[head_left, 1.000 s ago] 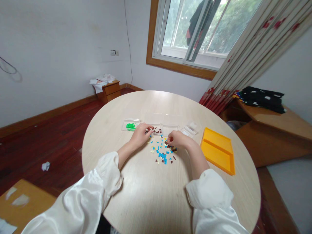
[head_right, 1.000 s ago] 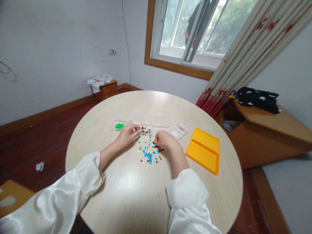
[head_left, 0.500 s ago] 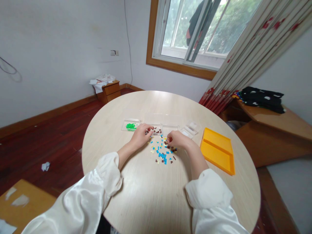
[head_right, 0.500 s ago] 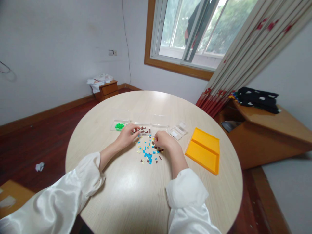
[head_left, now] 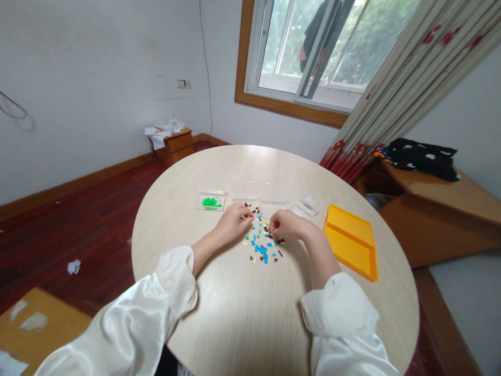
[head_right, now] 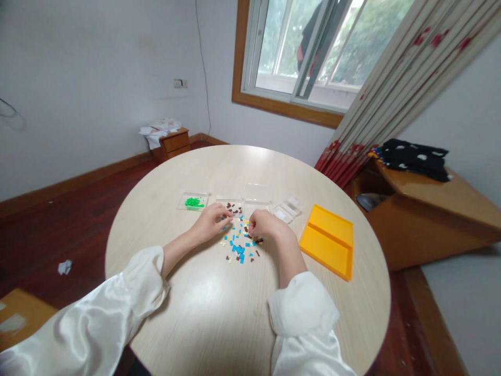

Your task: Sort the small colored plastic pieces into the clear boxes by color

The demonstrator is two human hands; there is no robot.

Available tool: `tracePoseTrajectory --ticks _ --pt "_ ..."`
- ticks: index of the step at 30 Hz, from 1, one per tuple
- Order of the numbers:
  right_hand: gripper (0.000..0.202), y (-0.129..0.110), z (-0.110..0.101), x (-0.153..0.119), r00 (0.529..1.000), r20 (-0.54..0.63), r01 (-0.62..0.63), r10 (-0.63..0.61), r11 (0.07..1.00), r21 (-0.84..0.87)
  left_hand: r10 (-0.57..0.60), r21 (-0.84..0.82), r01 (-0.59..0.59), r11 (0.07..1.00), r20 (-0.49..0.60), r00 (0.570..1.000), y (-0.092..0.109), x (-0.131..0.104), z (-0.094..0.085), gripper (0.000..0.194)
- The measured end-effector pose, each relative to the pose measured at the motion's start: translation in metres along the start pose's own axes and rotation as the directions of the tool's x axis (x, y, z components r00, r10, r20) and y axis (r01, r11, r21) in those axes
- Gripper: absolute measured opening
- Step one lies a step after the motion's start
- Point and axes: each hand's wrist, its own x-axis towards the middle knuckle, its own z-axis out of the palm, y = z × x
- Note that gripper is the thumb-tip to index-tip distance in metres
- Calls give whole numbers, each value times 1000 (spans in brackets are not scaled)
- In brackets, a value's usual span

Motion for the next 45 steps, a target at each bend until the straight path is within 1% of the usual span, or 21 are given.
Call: tracePoseTrajectory --ticks 4,7,11,14,16,17,19,20,22,23,25,26,29,32,35,38,42,44,45 --pt "12 -3 2 2 1000 25 -1 2 1000 -24 36 37 -39 999 94 995 6 -3 8 9" --pt "15 -10 5 3 999 20 -29 30 997 -73 23 68 -32 997 121 992 8 -3 10 10" --pt "15 -16 5 1 999 17 -46 48 994 -103 -23 85 14 996 101 995 7 -1 4 11" --pt "13 -14 2 -2 1000 14 -23 24 997 -74 -39 74 33 997 79 996 6 -1 1 12" --pt "12 -11 -1 -3 999 -37 15 -15 1000 -18 -43 69 39 997 66 997 6 0 1 12" --pt "11 -9 -2 -3 995 -92 44 -42 999 17 -46 69 42 997 56 997 5 -1 2 12" --pt "11 -9 -3 -2 965 -250 107 -81 990 95 -56 75 54 996 23 998 4 -1 2 12" --pt "12 -9 -3 -1 937 -340 137 -83 981 140 -64 82 64 995 4 998 3 0 2 12" --pt "12 -11 -2 4 861 -506 194 -52 953 232 -85 100 87 991 -30 996 1 0 0 12" --pt "13 -13 0 7 821 -570 224 -31 936 271 -97 110 101 989 -42 994 0 0 0 12" --pt "13 -15 5 13 757 -653 278 5 903 328 -122 125 128 984 -61 991 -2 1 -2 12" --pt "13 -16 8 16 737 -676 302 14 888 347 -132 128 140 982 -70 989 -2 1 -3 12" --pt "13 -18 14 23 708 -706 344 38 854 391 -145 131 156 979 -86 986 -4 2 -3 13" --pt "15 -20 18 26 702 -707 306 90 857 414 -147 139 158 978 -86 985 -5 2 -2 13" --pt "21 -21 21 28 709 -692 252 133 869 426 -147 146 157 977 -81 986 -5 2 -2 12" --pt "25 -19 23 30 723 -673 231 156 863 449 -144 148 154 977 -81 986 -6 2 -2 12" --pt "33 -14 23 33 746 -654 250 125 858 449 -143 140 152 978 -74 987 -6 1 -2 12" --pt "31 -11 19 30 758 -644 229 101 884 408 -141 139 151 979 -76 987 -6 1 -2 12" --pt "28 -9 16 27 773 -629 205 89 902 381 -141 139 150 979 -79 987 -6 1 -2 12"
